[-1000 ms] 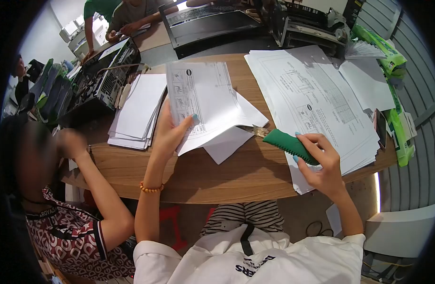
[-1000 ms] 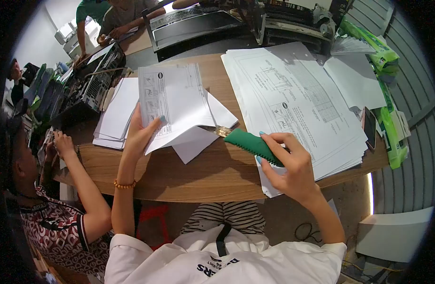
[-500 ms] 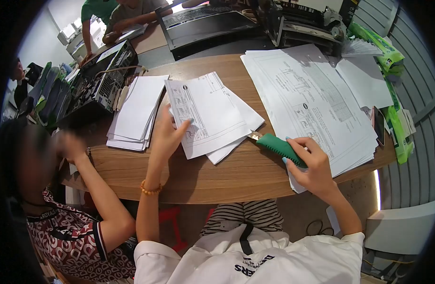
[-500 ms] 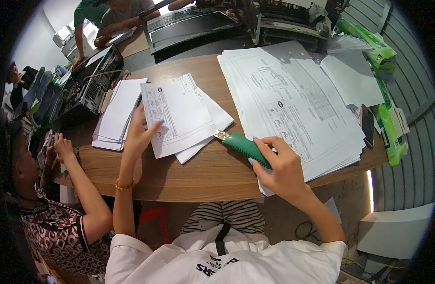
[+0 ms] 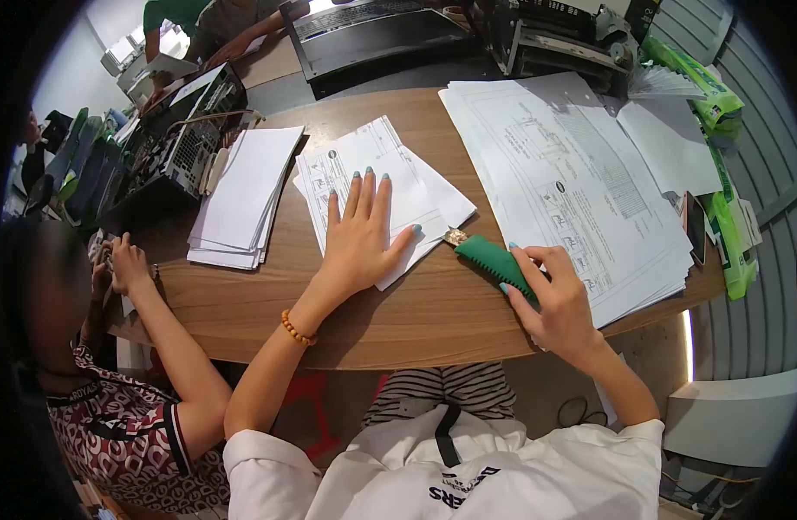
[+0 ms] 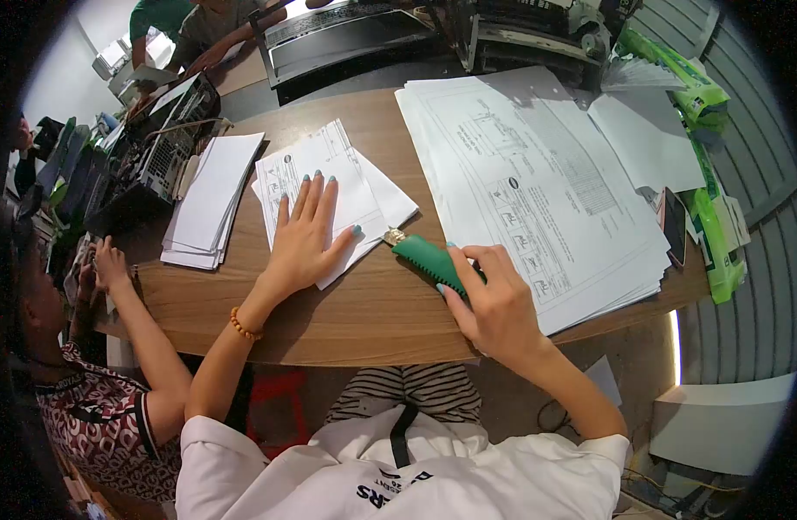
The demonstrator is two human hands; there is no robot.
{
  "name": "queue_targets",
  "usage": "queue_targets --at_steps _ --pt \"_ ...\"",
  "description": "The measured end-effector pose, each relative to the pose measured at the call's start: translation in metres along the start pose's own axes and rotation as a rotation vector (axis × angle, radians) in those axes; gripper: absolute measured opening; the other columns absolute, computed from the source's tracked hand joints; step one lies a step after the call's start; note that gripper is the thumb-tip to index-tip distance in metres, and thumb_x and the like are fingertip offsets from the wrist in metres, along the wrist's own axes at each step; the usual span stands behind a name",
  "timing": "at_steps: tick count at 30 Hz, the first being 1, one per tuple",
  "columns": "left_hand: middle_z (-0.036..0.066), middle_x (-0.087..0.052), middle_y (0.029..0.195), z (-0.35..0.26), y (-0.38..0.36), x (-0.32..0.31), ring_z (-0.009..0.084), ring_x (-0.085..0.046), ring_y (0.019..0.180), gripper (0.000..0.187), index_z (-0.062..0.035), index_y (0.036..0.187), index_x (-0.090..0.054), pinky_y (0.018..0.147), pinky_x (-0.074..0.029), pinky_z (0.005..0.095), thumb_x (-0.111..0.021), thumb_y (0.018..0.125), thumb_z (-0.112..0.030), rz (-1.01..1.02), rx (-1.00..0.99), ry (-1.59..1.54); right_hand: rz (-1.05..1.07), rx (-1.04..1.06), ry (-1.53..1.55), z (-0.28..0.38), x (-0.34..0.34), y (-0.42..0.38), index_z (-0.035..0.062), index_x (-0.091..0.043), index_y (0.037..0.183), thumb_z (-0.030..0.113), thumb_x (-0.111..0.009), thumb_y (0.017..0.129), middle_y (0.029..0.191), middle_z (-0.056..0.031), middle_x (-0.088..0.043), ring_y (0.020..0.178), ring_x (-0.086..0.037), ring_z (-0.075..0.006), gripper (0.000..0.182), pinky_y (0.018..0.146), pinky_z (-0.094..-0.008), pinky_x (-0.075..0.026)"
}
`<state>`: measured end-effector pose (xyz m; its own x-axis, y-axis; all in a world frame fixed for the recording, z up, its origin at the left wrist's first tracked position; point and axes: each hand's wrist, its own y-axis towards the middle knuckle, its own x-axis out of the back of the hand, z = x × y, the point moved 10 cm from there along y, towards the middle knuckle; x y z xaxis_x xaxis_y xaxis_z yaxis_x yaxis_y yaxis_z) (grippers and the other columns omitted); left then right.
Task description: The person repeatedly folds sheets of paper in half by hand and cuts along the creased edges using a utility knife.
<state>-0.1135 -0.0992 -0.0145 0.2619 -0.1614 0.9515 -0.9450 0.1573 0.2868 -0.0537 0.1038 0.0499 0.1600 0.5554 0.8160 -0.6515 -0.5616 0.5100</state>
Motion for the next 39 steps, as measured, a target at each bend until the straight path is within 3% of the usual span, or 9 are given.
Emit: queue_targets --at_steps 6,12,25,28,33,39 --pt "0.026 -0.026 0.141 -0.003 -0.001 0.004 0.0400 -0.020 0.134 0.063 -0.0173 0.139 -0.032 0.105 -0.013 0.0570 -0.041 0.087 -0.050 -0.006 -0.012 -0.002 0.047 -0.049 0.039 -0.014 0.002 0.001 -0.0068 -0.056 0.107 0.004 -0.068 0.070 0.096 -0.0149 -0.053 0.083 -0.053 -0.0282 0.041 0.069 -0.0354 -0.046" --pt "0.026 -0.027 0.141 -0.005 -0.001 0.006 0.0403 -0.021 0.133 0.057 -0.0263 0.137 -0.036 0.105 -0.014 0.0566 -0.042 0.086 -0.050 -0.024 -0.021 0.007 0.025 0.039 0.013 -0.009 0.003 0.014 -0.0049 -0.056 0.108 0.005 -0.067 0.070 0.097 -0.0141 -0.054 0.085 -0.053 -0.0281 0.041 0.071 -0.0355 -0.046" --pt "0.027 -0.027 0.140 -0.007 -0.003 0.007 0.0402 -0.022 0.133 0.052 -0.0355 0.136 -0.037 0.105 -0.012 0.0575 -0.038 0.087 -0.054 -0.043 -0.053 0.003 0.108 0.037 0.031 -0.027 0.007 0.009 -0.0048 -0.057 0.110 0.003 -0.066 0.071 0.100 -0.0144 -0.054 0.084 -0.054 -0.0264 0.040 0.073 -0.0347 -0.046" --pt "0.022 -0.021 0.145 -0.006 -0.003 0.004 0.0364 -0.016 0.136 0.053 -0.0360 0.137 -0.035 0.108 -0.009 0.0541 -0.037 0.087 -0.054 0.023 -0.025 0.040 0.109 0.035 0.038 -0.025 0.001 0.015 -0.0045 -0.057 0.109 0.003 -0.066 0.071 0.100 -0.0142 -0.054 0.085 -0.054 -0.0267 0.040 0.073 -0.0345 -0.046" --pt "0.023 -0.021 0.145 -0.007 -0.003 0.005 0.0358 -0.017 0.136 0.053 -0.0369 0.138 -0.033 0.108 -0.009 0.0532 -0.036 0.088 -0.054 0.017 -0.027 0.048 0.088 0.043 0.026 -0.031 0.002 0.021 -0.0026 -0.057 0.111 0.003 -0.065 0.072 0.101 -0.0141 -0.054 0.087 -0.054 -0.0275 0.040 0.073 -0.0343 -0.046" --pt "0.027 -0.027 0.140 -0.009 -0.003 0.005 0.0411 -0.021 0.133 0.053 -0.0363 0.137 -0.034 0.105 -0.011 0.0578 -0.036 0.087 -0.056 -0.048 -0.069 0.020 0.066 0.022 0.046 -0.030 -0.012 0.032 -0.0016 -0.057 0.110 0.004 -0.065 0.073 0.100 -0.0132 -0.054 0.088 -0.054 -0.0268 0.038 0.073 -0.0349 -0.047"
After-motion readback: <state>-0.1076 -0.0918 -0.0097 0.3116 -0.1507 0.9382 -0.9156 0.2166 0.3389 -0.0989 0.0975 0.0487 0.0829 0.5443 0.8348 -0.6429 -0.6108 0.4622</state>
